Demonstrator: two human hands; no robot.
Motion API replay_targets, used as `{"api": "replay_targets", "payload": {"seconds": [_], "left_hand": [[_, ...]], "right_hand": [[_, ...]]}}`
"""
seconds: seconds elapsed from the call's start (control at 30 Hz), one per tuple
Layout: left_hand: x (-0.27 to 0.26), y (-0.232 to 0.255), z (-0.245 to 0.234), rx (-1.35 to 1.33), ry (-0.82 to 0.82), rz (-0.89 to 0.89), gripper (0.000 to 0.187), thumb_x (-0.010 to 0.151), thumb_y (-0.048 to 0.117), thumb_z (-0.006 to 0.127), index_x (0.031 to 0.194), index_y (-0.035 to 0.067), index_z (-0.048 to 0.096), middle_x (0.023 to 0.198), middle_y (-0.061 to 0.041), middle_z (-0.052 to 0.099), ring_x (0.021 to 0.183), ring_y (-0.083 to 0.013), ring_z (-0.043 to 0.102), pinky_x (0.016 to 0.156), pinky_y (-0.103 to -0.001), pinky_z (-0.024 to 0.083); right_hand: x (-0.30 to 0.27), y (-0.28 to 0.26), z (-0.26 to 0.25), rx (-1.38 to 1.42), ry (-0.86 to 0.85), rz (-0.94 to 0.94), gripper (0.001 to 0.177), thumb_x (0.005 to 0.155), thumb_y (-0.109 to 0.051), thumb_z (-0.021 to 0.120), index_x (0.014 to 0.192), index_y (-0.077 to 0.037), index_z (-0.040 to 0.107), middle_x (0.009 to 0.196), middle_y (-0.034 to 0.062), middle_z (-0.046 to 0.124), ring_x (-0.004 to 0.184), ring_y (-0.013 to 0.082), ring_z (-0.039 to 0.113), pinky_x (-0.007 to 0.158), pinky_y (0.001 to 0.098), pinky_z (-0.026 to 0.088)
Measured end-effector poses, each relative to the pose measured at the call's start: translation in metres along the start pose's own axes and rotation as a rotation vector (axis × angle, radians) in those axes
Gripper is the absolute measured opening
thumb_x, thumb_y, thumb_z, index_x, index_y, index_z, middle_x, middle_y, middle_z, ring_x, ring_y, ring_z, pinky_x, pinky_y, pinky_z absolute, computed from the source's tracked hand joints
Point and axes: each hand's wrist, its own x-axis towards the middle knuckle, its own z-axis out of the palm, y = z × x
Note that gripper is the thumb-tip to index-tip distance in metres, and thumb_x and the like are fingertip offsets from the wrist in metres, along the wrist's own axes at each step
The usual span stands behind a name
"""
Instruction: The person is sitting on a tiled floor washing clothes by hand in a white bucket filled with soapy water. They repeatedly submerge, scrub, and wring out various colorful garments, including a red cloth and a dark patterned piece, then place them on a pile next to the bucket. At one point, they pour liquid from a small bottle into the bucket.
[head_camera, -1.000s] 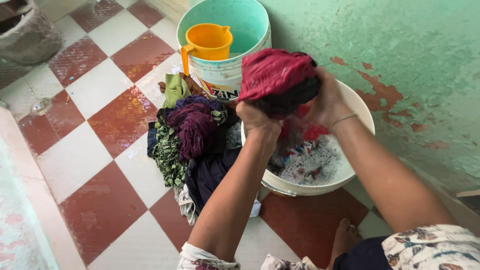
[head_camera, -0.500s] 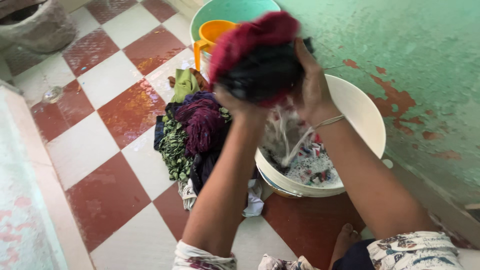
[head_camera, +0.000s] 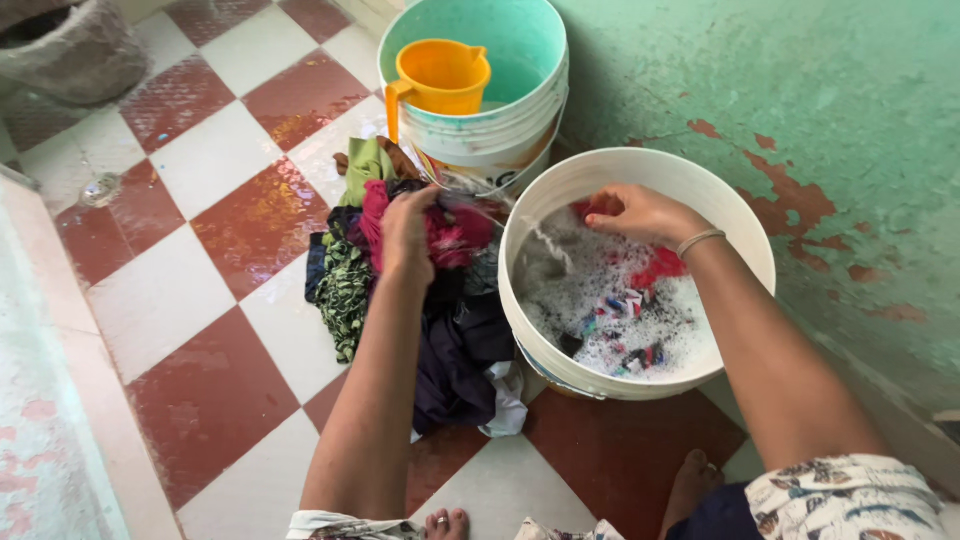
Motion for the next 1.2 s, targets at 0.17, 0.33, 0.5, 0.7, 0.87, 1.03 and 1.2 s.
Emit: {"api": "replay_targets", "payload": {"seconds": [0.17,0.33,0.5,0.7,0.87,1.03,1.2], "left_hand": [[-0.051,-0.001,0.061,0.341,-0.195,0.143,0.058,0.078,0.027,0.083,0.129,0.005,0.066,0.127,-0.029,0.064,0.086,-0.0242,0.065,0.076,-0.032,0.049],[-0.110,0.001,0.095,1.004,-0.233,0.480,0.067,0.074,0.028,0.084,0.135,0.011,0.061,0.157,-0.031,0.025,0.142,-0.0508,0.029,0.111,-0.060,0.032],[-0.117,-0.024,0.096,1.270,-0.196,0.685,0.058,0.071,0.015,0.075,0.128,0.009,0.064,0.164,-0.028,0.017,0.151,-0.0482,0.015,0.113,-0.075,0.015],[-0.110,-0.045,0.092,1.350,-0.152,0.920,0.037,0.077,0.008,0.070,0.114,0.007,0.067,0.165,-0.029,0.018,0.154,-0.0462,0.018,0.115,-0.076,0.013],[-0.106,-0.034,0.094,1.362,-0.221,0.808,0.035,0.076,0.008,0.068,0.110,0.005,0.067,0.164,-0.028,0.019,0.152,-0.0458,0.018,0.113,-0.076,0.014],[-0.102,-0.031,0.097,1.447,-0.246,0.728,0.043,0.082,0.019,0.067,0.122,0.004,0.065,0.165,-0.026,0.021,0.152,-0.0450,0.021,0.112,-0.073,0.018],[-0.100,-0.035,0.096,1.135,-0.185,0.741,0.076,0.097,0.057,0.055,0.145,-0.001,0.048,0.159,-0.024,0.037,0.148,-0.0457,0.029,0.114,-0.071,0.019]], "right_hand": [[0.006,0.031,0.011,-0.202,0.193,-0.040,0.063,0.081,-0.032,0.082,0.130,0.001,0.061,0.125,0.0205,0.069,0.114,0.0310,0.065,0.100,0.0415,0.049],[0.013,0.031,0.058,-0.455,-0.055,0.294,0.050,0.088,-0.020,0.063,0.138,-0.016,0.064,0.122,0.0149,0.072,0.112,0.0309,0.069,0.100,0.0423,0.052],[0.011,0.022,0.111,-0.411,-0.430,-0.076,0.050,0.075,-0.019,0.071,0.122,-0.004,0.062,0.108,0.0121,0.075,0.100,0.0260,0.070,0.089,0.0407,0.057],[0.005,0.032,0.150,-0.677,-0.730,0.077,0.044,0.071,-0.012,0.071,0.113,-0.004,0.065,0.101,0.0104,0.075,0.093,0.0234,0.070,0.083,0.0396,0.058],[0.044,0.076,0.188,-0.768,-0.691,0.076,0.039,0.067,-0.006,0.071,0.106,-0.004,0.068,0.095,0.0089,0.076,0.088,0.0212,0.070,0.079,0.0388,0.059],[0.043,0.047,0.181,-0.724,-0.604,0.031,0.036,0.064,0.000,0.071,0.099,-0.003,0.070,0.089,0.0075,0.076,0.082,0.0190,0.071,0.074,0.0379,0.060],[0.000,-0.062,0.065,-0.229,-0.494,-0.002,0.034,0.060,0.007,0.072,0.092,-0.003,0.073,0.083,0.0060,0.076,0.076,0.0168,0.071,0.069,0.0370,0.061]]}}
